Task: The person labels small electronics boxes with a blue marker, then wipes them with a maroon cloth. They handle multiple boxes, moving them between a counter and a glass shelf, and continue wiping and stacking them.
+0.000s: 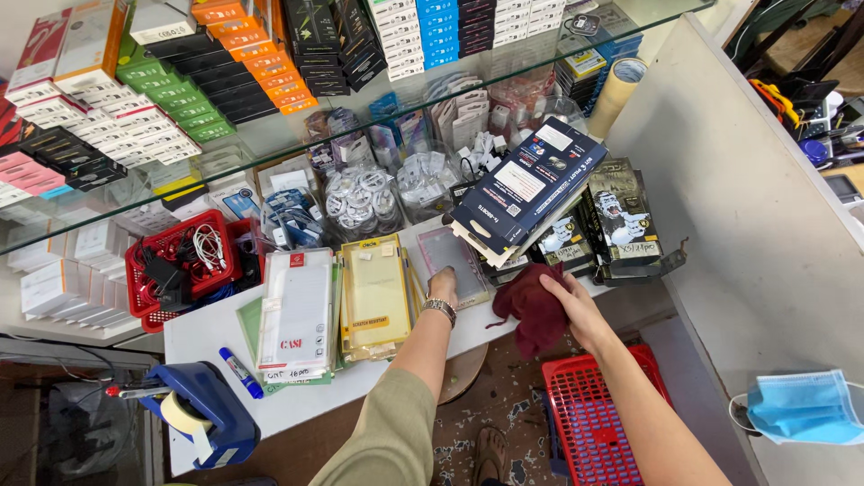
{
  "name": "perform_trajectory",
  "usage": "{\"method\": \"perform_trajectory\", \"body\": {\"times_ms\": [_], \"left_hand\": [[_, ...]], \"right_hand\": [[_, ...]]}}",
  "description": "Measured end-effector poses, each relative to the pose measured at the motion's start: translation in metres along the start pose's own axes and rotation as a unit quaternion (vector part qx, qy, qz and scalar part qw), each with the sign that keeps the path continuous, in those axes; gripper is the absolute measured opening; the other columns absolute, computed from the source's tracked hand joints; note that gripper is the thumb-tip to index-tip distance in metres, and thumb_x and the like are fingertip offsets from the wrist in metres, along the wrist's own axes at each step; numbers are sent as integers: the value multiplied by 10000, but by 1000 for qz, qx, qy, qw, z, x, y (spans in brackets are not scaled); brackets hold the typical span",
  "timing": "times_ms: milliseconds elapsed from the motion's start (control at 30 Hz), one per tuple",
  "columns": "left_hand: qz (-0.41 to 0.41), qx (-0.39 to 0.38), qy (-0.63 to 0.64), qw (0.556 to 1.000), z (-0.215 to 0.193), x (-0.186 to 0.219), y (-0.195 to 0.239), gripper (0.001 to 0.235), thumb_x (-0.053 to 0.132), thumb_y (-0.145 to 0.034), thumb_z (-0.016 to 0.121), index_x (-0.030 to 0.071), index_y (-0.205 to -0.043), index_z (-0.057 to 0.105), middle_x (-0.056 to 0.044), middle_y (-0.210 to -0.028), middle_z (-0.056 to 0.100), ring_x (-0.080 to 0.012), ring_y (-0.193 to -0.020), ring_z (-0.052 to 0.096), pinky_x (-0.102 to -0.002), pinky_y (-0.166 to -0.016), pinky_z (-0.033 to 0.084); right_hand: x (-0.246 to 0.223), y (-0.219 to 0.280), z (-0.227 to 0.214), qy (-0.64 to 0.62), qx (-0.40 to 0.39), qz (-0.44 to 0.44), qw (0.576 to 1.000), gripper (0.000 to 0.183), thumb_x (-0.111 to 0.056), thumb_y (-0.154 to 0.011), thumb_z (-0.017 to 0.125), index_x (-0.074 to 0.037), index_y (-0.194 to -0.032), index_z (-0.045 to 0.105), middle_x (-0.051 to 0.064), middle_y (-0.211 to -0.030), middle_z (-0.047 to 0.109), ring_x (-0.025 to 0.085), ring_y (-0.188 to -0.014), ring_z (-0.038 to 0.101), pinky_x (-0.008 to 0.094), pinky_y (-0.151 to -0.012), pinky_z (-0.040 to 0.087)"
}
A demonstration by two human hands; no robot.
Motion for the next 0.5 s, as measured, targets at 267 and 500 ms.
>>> {"method": "perform_trajectory", "body": {"times_ms": [267, 500], "left_hand": [[135, 14, -246, 960, 10, 14, 12, 190, 53, -811, 682, -113, -898, 707, -303, -978, 751, -345, -906, 753, -408, -710, 588], [161, -164, -51, 972, -70, 11, 67, 170, 80, -895, 644, -61, -963, 710, -142, -857, 722, -209, -693, 681, -366, -582, 519]], "right_hand": [[9, 2, 9, 140, -23, -73, 987, 428, -232, -920, 724, 4, -1265, 634, 151, -1206, 658, 222, -1079, 641, 363, -915, 537], [-8, 72, 122, 438, -32, -466, 768, 430, -211, -816, 810, -10, -1142, 615, 101, -1399, 573, 343, -1330, 517, 430, -1093, 396]]}}
Point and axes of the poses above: each hand's wrist, its own y-axis away from the middle knuckle, its own z-axis out of the palm, x = y × z, the point moved 4 cm from there along -y, towards the middle knuckle
